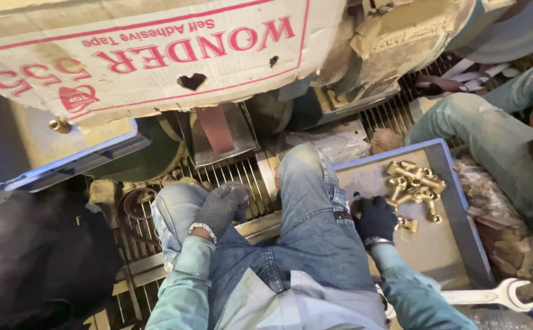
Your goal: The person sits on the floor and uses a belt sander to polish brass-colored metal parts. They pick up each part from a blue tray, press it against the moving belt, rotate it to smooth different surfaces, and place it back into the tray.
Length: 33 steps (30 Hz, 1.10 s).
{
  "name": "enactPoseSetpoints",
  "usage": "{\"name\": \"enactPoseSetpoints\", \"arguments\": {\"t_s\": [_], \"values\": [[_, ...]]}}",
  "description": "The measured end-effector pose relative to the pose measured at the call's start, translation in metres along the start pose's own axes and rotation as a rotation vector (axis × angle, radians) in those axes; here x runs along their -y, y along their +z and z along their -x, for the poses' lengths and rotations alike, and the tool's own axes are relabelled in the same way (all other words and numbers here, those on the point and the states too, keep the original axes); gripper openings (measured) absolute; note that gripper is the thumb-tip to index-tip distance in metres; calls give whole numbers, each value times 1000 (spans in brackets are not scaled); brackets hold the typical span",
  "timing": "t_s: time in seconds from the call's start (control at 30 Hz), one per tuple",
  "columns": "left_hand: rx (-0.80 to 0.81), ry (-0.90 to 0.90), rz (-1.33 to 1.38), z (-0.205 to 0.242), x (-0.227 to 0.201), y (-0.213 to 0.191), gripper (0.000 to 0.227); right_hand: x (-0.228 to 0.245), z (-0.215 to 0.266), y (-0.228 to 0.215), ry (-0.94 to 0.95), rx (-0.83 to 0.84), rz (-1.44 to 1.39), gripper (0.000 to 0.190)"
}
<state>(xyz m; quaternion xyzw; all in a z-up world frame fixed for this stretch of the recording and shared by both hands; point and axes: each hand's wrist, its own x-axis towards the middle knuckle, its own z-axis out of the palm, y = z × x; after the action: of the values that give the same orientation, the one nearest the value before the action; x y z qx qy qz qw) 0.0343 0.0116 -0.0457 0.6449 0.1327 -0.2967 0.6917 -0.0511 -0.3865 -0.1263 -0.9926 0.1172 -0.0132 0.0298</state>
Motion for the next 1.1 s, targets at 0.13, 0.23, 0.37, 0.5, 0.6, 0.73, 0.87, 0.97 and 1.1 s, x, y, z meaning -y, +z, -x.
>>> {"name": "enactPoseSetpoints", "arguments": {"t_s": [0.13, 0.23, 0.37, 0.5, 0.6, 0.73, 0.87, 0.97, 1.1], "values": [[11, -18, 77, 1, -3, 2, 27, -2, -15, 6, 194, -27, 81, 46], [-7, -3, 77, 1, -1, -1, 26, -1, -25, 10, 258, 50, 176, 32], [4, 18, 152, -1, 8, -3, 24, -11, -22, 18, 173, 192, 42, 18], [-2, 14, 134, -3, 8, -6, 22, -16, -12, 20, 19, 243, 82, 20], [-5, 31, 90, 0, 6, -4, 23, -15, -1, 20, 107, 306, 143, 22], [-29, 24, 6, 6, -7, 1, 27, -24, -4, 14, 13, 271, 61, 22], [-62, 2, -31, 15, -19, 6, 28, -47, -12, 0, -143, 99, -349, 34], [-62, -7, -21, 20, -27, 10, 28, -55, -21, -11, 110, 147, -557, 41], [-62, 11, 35, 25, -27, 11, 29, -58, -28, -21, 202, 4, -792, 43]]}}
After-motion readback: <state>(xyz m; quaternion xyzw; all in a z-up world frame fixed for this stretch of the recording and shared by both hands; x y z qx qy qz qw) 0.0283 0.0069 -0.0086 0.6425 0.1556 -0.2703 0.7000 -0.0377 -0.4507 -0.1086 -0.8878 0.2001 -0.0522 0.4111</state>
